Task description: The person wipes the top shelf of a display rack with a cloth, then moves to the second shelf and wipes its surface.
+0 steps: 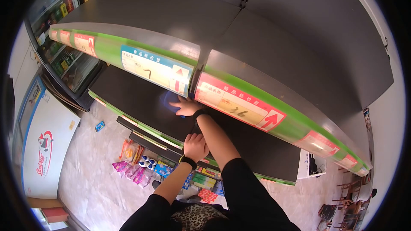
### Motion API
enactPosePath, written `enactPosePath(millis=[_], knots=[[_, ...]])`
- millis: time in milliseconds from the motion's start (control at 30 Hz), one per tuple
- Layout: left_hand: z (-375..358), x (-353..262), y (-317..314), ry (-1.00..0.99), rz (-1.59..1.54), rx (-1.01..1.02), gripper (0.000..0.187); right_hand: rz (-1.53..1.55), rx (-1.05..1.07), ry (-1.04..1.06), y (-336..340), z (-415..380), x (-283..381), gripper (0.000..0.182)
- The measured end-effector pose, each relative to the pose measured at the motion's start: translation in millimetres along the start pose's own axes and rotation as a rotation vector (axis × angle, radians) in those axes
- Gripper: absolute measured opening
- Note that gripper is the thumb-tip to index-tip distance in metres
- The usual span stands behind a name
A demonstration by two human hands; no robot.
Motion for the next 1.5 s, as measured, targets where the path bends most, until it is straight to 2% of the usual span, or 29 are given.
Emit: enactPosePath(millis=[200, 433, 733, 833, 933, 1033, 1167, 1267, 1367, 1500], knots=[[0, 1, -5, 0.014, 0.026, 0.006, 0.012, 0.116, -0.04, -0.167, 4, 14, -10, 0.062], [3, 0, 3, 0.023, -0.018, 0.001, 0.007, 0.091, -0.021, -0.337, -12, -25, -76, 0.066], [3, 1, 1, 0.01, -0.001, -0.031, 0.005, 0.121, -0.175, -0.585, -49, -140, -129, 0.062], [3, 0, 0, 0.008, 0.01, -0.029, 0.005, 0.179, -0.154, -0.702, -64, -184, -152, 0.056], [4, 1, 1, 0.02, 0.001, -0.017, 0.005, 0.182, -0.152, -0.72, -74, -231, -174, 0.065], [5, 0, 0, 0.036, 0.017, 0.012, 0.006, 0.229, -0.204, -0.858, -90, -277, -195, 0.057], [5, -2, 2, 0.017, 0.025, 0.018, 0.006, 0.158, -0.387, -1.078, -126, -340, -234, 0.048], [6, -1, 2, 0.032, -0.027, -0.009, 0.007, 0.082, -0.424, -1.249, -151, -396, -253, 0.042], [3, 3, -3, 0.047, -0.017, 0.005, 0.007, 0.111, -0.39, -1.306, -168, -451, -264, 0.051], [4, 4, -4, 0.039, 0.011, 0.04, 0.007, 0.099, -0.402, -1.34, -200, -501, -281, 0.043]])
Point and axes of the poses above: each hand's wrist, its own z-axis towards the middle knuckle, its own y-axis out of the back of the hand, x = y × z, the point moved 7 cm from there along z, towards the middle knuckle, and after that the axes turned 8 degrees about x, right-handed, at the moved point
